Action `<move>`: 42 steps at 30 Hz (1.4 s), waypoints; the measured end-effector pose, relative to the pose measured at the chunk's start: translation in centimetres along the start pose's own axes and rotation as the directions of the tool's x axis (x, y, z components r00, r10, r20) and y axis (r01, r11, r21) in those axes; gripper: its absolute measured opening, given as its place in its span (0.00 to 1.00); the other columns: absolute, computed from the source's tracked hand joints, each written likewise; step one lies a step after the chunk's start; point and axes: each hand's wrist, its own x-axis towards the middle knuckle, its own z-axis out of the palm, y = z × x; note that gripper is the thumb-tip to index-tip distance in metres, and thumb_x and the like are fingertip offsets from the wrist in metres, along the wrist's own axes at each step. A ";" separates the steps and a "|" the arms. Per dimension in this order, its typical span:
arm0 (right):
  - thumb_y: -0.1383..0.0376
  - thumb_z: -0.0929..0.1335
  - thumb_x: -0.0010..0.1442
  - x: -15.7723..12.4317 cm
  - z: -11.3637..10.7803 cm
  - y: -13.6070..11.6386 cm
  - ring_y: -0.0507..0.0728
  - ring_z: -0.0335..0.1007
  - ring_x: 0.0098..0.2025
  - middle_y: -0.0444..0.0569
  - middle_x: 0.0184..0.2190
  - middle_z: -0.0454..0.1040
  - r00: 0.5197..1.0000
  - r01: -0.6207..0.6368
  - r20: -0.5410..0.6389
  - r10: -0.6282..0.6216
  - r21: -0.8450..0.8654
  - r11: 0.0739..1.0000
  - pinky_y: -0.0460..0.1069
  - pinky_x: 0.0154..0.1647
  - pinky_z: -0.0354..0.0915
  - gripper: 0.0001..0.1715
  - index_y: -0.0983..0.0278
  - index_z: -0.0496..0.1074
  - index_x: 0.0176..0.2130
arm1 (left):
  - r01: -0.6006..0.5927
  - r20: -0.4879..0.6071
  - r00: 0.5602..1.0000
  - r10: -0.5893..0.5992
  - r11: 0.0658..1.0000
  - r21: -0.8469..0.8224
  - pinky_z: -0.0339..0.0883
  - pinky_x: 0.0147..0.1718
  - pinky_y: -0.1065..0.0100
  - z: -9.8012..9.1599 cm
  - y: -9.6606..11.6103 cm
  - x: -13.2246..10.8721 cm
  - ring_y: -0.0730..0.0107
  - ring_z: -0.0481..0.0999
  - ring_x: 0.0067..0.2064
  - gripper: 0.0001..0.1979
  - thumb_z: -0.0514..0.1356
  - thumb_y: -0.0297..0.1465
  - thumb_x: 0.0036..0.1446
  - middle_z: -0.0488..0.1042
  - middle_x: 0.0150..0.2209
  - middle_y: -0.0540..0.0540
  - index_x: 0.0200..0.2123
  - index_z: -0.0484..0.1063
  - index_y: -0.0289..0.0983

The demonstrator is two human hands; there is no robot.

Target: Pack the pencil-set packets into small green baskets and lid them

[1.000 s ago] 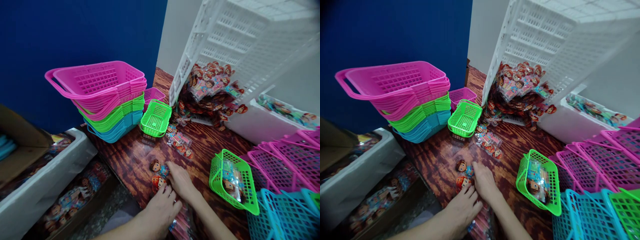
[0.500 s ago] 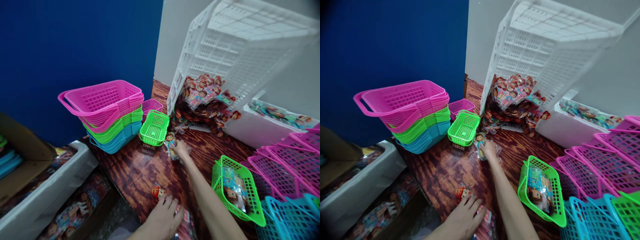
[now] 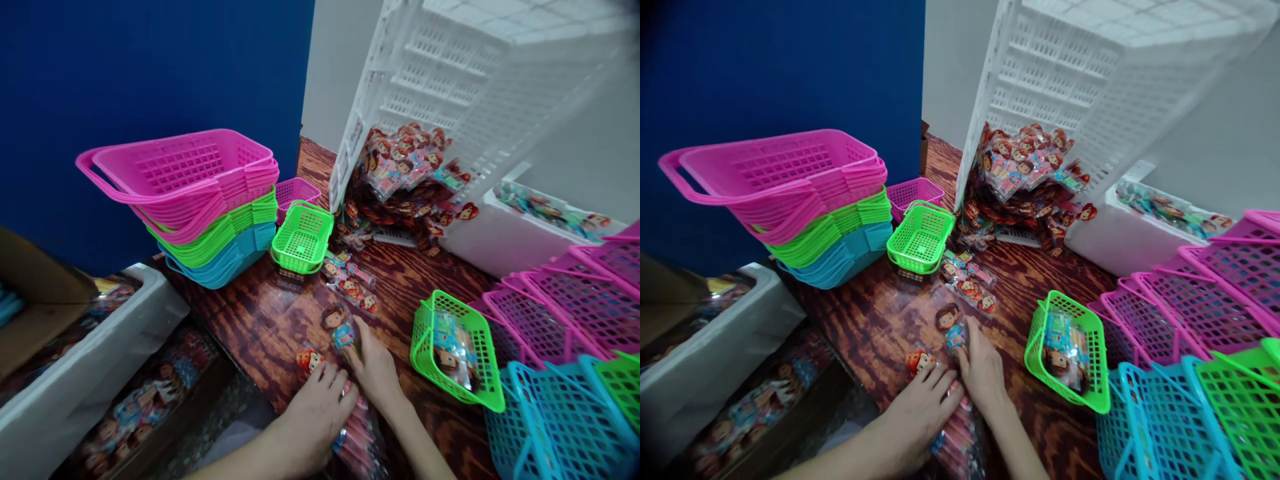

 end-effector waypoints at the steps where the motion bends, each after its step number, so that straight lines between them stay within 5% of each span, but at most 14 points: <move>1: 0.61 0.67 0.61 -0.5 0.2 0.8 0.64 0.71 0.52 0.55 0.52 0.74 0.999 -0.045 0.026 0.042 0.130 0.990 0.58 0.54 0.65 0.31 0.61 0.61 0.61 | 0.010 0.005 1.000 -0.010 1.000 -0.009 0.45 0.66 0.46 -0.3 0.1 -0.1 0.44 0.59 0.64 0.36 0.59 0.37 0.58 0.61 0.63 0.30 0.65 0.54 0.28; 3: 0.58 0.72 0.55 -0.9 0.4 2.0 0.63 0.73 0.49 0.52 0.48 0.76 0.986 -0.167 0.064 0.155 0.419 0.892 0.58 0.52 0.67 0.36 0.61 0.63 0.60 | 0.021 0.018 1.000 -0.020 0.999 -0.029 0.45 0.66 0.45 -0.8 0.2 -0.2 0.45 0.60 0.64 0.36 0.58 0.37 0.58 0.61 0.63 0.31 0.66 0.53 0.29; 5: 0.55 0.75 0.50 -0.8 0.1 2.5 0.62 0.76 0.41 0.49 0.39 0.79 0.956 -0.274 0.112 0.271 0.676 0.684 0.56 0.45 0.70 0.34 0.62 0.68 0.54 | 0.023 0.026 0.999 -0.022 0.999 -0.041 0.44 0.67 0.45 -0.9 0.3 -0.2 0.46 0.59 0.64 0.36 0.58 0.36 0.59 0.59 0.64 0.32 0.67 0.52 0.31; 9: 0.54 0.78 0.48 -0.8 -1.5 2.3 0.58 0.76 0.33 0.47 0.35 0.79 0.917 -0.326 0.236 0.323 0.908 0.263 0.52 0.36 0.71 0.26 0.61 0.73 0.44 | 0.022 0.046 0.999 -0.020 0.999 -0.038 0.42 0.67 0.46 -0.8 0.3 -0.2 0.45 0.57 0.65 0.37 0.59 0.36 0.58 0.59 0.65 0.33 0.67 0.51 0.31; 16: 0.59 0.77 0.50 -0.8 -2.9 2.2 0.56 0.77 0.36 0.47 0.37 0.80 0.913 -0.329 0.298 0.277 0.941 0.072 0.50 0.39 0.71 0.20 0.60 0.74 0.43 | 0.022 0.080 0.997 -0.019 0.999 -0.031 0.43 0.67 0.43 -1.1 0.4 0.2 0.45 0.58 0.65 0.37 0.58 0.38 0.59 0.59 0.65 0.32 0.68 0.52 0.32; 23: 0.59 0.75 0.52 -0.6 -2.9 2.7 0.52 0.71 0.27 0.46 0.32 0.78 0.882 -0.370 0.401 0.248 0.914 -0.165 0.46 0.26 0.67 0.15 0.61 0.74 0.39 | 0.057 0.174 0.983 -0.053 0.998 -0.019 0.47 0.65 0.41 -0.7 0.1 1.3 0.40 0.57 0.66 0.40 0.62 0.36 0.53 0.57 0.67 0.30 0.67 0.56 0.31; 25: 0.59 0.76 0.51 -0.3 -3.0 2.5 0.53 0.72 0.28 0.46 0.33 0.78 0.885 -0.350 0.369 0.282 0.929 -0.117 0.47 0.28 0.67 0.18 0.60 0.74 0.41 | 0.056 0.180 0.982 -0.049 0.998 -0.033 0.48 0.65 0.41 -1.1 0.1 1.4 0.39 0.58 0.65 0.39 0.62 0.37 0.53 0.58 0.66 0.29 0.66 0.57 0.31; 27: 0.58 0.76 0.51 0.1 -3.1 2.0 0.54 0.73 0.31 0.46 0.35 0.78 0.906 -0.311 0.288 0.312 0.950 0.028 0.49 0.33 0.69 0.22 0.60 0.72 0.45 | 0.058 0.188 0.981 -0.050 0.998 -0.037 0.48 0.65 0.41 -1.6 0.2 1.5 0.40 0.60 0.64 0.38 0.60 0.39 0.55 0.61 0.64 0.30 0.66 0.57 0.31; 30: 0.60 0.72 0.56 0.6 -3.1 0.6 0.57 0.74 0.38 0.47 0.39 0.77 0.957 -0.194 0.059 0.283 0.856 0.479 0.53 0.43 0.68 0.19 0.59 0.70 0.47 | 0.056 0.198 0.979 -0.051 0.998 -0.019 0.46 0.66 0.40 -1.5 0.3 1.6 0.41 0.61 0.64 0.39 0.59 0.38 0.56 0.62 0.64 0.31 0.68 0.54 0.31; 33: 0.69 0.68 0.57 0.2 -2.5 -0.8 0.59 0.70 0.47 0.48 0.42 0.76 0.998 -0.038 -0.030 0.053 0.377 0.925 0.54 0.52 0.64 0.14 0.59 0.73 0.44 | 0.025 0.180 0.983 -0.025 1.000 0.002 0.45 0.66 0.41 0.0 -0.2 1.6 0.41 0.58 0.66 0.41 0.58 0.36 0.55 0.58 0.66 0.29 0.69 0.51 0.27; 36: 0.75 0.64 0.57 -0.9 -1.8 -1.5 0.58 0.68 0.49 0.47 0.42 0.75 0.982 0.077 0.165 -0.091 0.092 0.993 0.52 0.53 0.62 0.19 0.57 0.75 0.43 | -0.016 0.085 0.996 0.014 1.000 0.022 0.44 0.68 0.43 1.6 -0.8 1.1 0.44 0.56 0.68 0.38 0.58 0.31 0.53 0.59 0.66 0.29 0.66 0.56 0.26; 39: 0.73 0.63 0.59 -2.0 -1.7 -1.1 0.57 0.69 0.50 0.47 0.45 0.76 0.955 0.064 0.272 -0.115 0.191 0.979 0.52 0.54 0.63 0.21 0.57 0.74 0.49 | 0.003 -0.057 0.998 0.001 0.998 0.063 0.34 0.68 0.40 1.5 -1.0 0.4 0.45 0.49 0.70 0.38 0.58 0.26 0.49 0.58 0.68 0.33 0.65 0.57 0.31; 42: 0.68 0.62 0.63 -2.6 -1.9 -0.6 0.59 0.68 0.54 0.50 0.50 0.76 0.940 0.039 0.317 -0.125 0.267 0.963 0.57 0.61 0.60 0.21 0.58 0.73 0.53 | 0.082 -0.147 0.987 -0.062 0.988 0.131 0.26 0.66 0.36 0.1 -0.7 0.2 0.44 0.34 0.73 0.49 0.61 0.27 0.48 0.42 0.73 0.35 0.71 0.43 0.38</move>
